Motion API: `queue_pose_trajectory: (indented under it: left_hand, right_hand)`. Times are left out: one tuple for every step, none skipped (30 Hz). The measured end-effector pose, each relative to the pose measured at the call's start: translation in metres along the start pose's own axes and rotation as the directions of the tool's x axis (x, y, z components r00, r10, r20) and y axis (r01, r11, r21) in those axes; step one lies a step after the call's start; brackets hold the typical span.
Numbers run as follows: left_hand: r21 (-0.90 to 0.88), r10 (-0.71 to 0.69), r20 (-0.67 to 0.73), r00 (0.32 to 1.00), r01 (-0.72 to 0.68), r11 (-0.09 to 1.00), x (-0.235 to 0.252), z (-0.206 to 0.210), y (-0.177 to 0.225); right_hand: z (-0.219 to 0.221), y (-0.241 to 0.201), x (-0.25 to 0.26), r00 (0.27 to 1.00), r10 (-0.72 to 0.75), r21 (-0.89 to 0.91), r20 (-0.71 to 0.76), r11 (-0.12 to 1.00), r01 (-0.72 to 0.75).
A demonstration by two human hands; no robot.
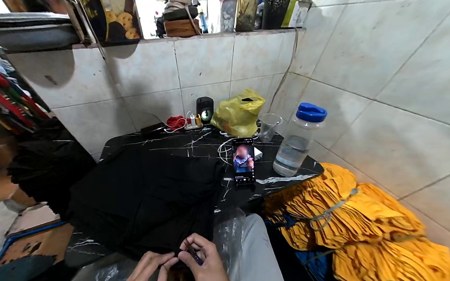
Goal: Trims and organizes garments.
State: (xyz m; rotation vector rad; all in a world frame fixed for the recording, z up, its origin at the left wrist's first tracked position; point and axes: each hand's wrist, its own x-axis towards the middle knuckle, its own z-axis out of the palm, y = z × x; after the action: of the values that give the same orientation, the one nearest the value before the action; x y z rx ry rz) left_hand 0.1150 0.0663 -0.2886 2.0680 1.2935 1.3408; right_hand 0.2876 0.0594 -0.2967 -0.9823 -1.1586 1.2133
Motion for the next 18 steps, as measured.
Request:
queue_pose_trajectory:
  left_hand:
    - [0.017, 0.001, 0.006, 1.000, -0.001, 1.000, 0.000, 0.000, 0.001]
    - [0.039, 0.001, 0.020, 1.000, -0.002, 0.999, 0.001, -0.001, 0.003]
    - [0.056, 0.001, 0.035, 0.999, -0.003, 0.998, 0.001, -0.001, 0.005]
    - [0.071, 0.002, 0.042, 0.999, -0.005, 0.997, 0.002, -0.001, 0.007]
    - [0.083, 0.005, 0.044, 0.999, -0.009, 0.997, 0.002, 0.000, 0.008]
    - [0.090, 0.010, 0.045, 0.999, -0.014, 0.996, 0.002, 0.000, 0.009]
    - [0.092, 0.015, 0.043, 0.999, -0.019, 0.996, 0.002, 0.000, 0.009]
    - [0.092, 0.020, 0.040, 0.999, -0.023, 0.996, 0.002, 0.000, 0.010]
    - [0.086, 0.026, 0.035, 0.999, -0.029, 0.996, 0.002, 0.000, 0.011]
    - [0.074, 0.034, 0.031, 0.999, -0.036, 0.997, 0.001, -0.001, 0.011]
    - [0.059, 0.040, 0.035, 0.999, -0.042, 0.997, 0.001, -0.002, 0.012]
    - [0.039, 0.042, 0.055, 0.998, -0.045, 0.998, 0.000, -0.003, 0.013]
    - [0.011, 0.038, 0.104, 0.994, -0.039, 0.999, -0.001, -0.005, 0.014]
    - [-0.018, 0.026, 0.187, 0.982, -0.023, 1.000, -0.001, -0.009, 0.014]
    - [-0.034, 0.010, 0.285, 0.958, 0.000, 0.999, -0.002, -0.013, 0.014]
    - [-0.038, 0.002, 0.354, 0.935, 0.013, 0.999, -0.002, -0.017, 0.011]
    - [-0.032, -0.002, 0.357, 0.934, 0.014, 0.999, -0.001, -0.021, 0.007]
    - [-0.008, 0.003, 0.296, 0.955, -0.001, 1.000, -0.001, -0.023, 0.002]
  right_hand:
    - [0.000, 0.000, 0.000, 1.000, -0.006, 0.000, -0.002, 1.000, 0.006]
    - [0.001, 0.000, 0.000, 1.000, -0.015, -0.002, -0.004, 1.000, 0.015]
    - [0.001, 0.000, 0.000, 1.000, -0.027, -0.004, -0.006, 1.000, 0.027]
    - [0.002, -0.001, 0.000, 0.999, -0.031, -0.005, -0.011, 1.000, 0.031]
    - [0.002, -0.002, -0.001, 0.999, -0.031, -0.008, -0.017, 0.999, 0.031]
    - [0.002, -0.003, -0.001, 0.999, -0.029, -0.011, -0.024, 1.000, 0.029]
    - [0.002, -0.004, -0.001, 0.999, -0.030, -0.013, -0.029, 0.999, 0.029]
    - [0.001, -0.004, -0.001, 0.999, -0.033, -0.013, -0.033, 0.999, 0.032]
    - [0.001, -0.003, 0.000, 0.999, -0.038, -0.015, -0.038, 0.999, 0.038]
    - [0.001, -0.003, 0.000, 0.998, -0.046, -0.018, -0.044, 0.999, 0.045]
    - [0.000, -0.002, 0.001, 0.998, -0.051, -0.020, -0.046, 0.999, 0.051]
    - [0.000, -0.002, 0.001, 0.997, -0.055, -0.018, -0.047, 0.998, 0.054]
    - [0.000, -0.003, 0.001, 0.997, -0.055, -0.015, -0.047, 0.998, 0.054]
    - [0.001, -0.003, 0.001, 0.998, -0.051, -0.011, -0.047, 0.999, 0.051]
    - [0.001, -0.004, 0.001, 0.998, -0.045, -0.012, -0.046, 0.999, 0.045]
    - [0.002, -0.005, 0.000, 0.998, -0.042, -0.021, -0.045, 0.999, 0.041]
    - [0.002, -0.006, -0.001, 0.998, -0.048, -0.042, -0.045, 0.998, 0.046]
    - [0.003, -0.007, -0.002, 0.996, -0.071, -0.081, -0.047, 0.994, 0.067]
